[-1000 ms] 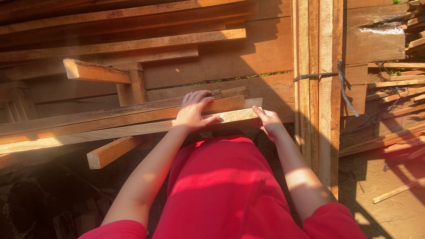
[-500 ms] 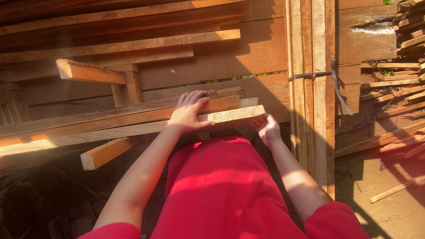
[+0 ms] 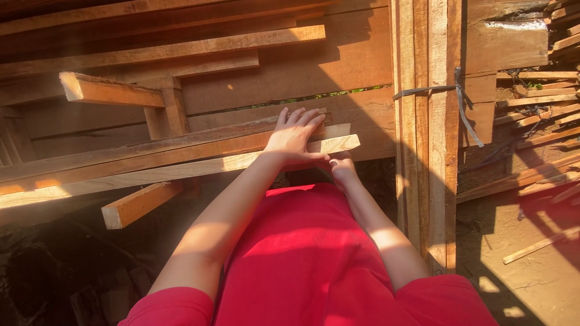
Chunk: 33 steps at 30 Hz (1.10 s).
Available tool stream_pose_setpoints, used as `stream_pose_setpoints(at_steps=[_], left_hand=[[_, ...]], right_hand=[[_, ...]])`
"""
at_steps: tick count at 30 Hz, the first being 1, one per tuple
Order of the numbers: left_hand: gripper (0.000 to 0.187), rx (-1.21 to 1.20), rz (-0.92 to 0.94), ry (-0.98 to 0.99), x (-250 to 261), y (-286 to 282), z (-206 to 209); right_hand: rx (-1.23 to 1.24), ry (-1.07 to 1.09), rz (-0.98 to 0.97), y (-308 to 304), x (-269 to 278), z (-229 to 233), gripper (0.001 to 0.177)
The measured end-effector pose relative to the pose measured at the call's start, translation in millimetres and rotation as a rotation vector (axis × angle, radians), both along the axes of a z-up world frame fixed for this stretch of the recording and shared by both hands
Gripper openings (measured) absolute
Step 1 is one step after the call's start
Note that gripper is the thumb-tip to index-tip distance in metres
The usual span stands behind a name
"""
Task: Bundling several long wood planks together using a plastic strap and securing them.
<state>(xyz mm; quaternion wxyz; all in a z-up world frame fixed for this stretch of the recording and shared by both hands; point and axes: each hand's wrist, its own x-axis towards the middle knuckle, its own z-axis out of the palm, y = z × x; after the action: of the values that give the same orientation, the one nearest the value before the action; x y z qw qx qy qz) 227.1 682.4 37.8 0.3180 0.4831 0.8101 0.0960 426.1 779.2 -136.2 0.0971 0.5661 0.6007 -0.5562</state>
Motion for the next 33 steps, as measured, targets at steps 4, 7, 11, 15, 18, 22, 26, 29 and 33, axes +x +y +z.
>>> stream_pose_setpoints(at_steps=[4, 7, 11, 15, 18, 22, 26, 29, 33], left_hand=[[0.105, -0.015, -0.006, 0.064, 6.3, 2.2, -17.3], [0.102, -0.024, -0.009, 0.053, 5.8, 6.4, -19.7], [0.095, -0.007, 0.022, 0.005, 4.1, 1.3, -1.6], [0.07, 0.097, 0.144, -0.215, -12.8, -9.3, 2.0], [0.062, 0.076, 0.124, -0.008, -22.9, -36.0, -21.3], [0.049, 0.038, 0.177, -0.089, -23.0, -41.7, -11.0], [0.043, 0.189, 0.201, -0.04, -19.1, -35.4, -27.1], [0.041, 0.264, 0.187, -0.012, -18.9, -21.1, -25.3], [0.045, 0.247, 0.179, -0.056, -13.5, -8.8, -12.1]], right_hand=[[0.008, -0.019, -0.085, -14.3, -7.0, 3.9, 0.043], [0.038, 0.041, -0.134, -11.9, -0.5, -3.3, 0.044], [0.038, 0.121, -0.204, -13.6, -9.5, 34.1, 0.03], [-0.17, 0.201, -0.39, -1.4, -22.6, 87.9, 0.022], [-0.378, 0.315, -0.675, 30.9, -20.7, 86.2, 0.022], [-0.524, 0.505, -0.559, 62.4, -41.8, 135.4, 0.082], [-0.231, 0.338, -0.069, 71.4, -51.2, 135.7, 0.05], [-0.12, 0.376, 0.022, 65.8, -55.1, 142.7, 0.044], [-0.163, 0.344, -0.023, 68.7, -52.8, 145.2, 0.053]])
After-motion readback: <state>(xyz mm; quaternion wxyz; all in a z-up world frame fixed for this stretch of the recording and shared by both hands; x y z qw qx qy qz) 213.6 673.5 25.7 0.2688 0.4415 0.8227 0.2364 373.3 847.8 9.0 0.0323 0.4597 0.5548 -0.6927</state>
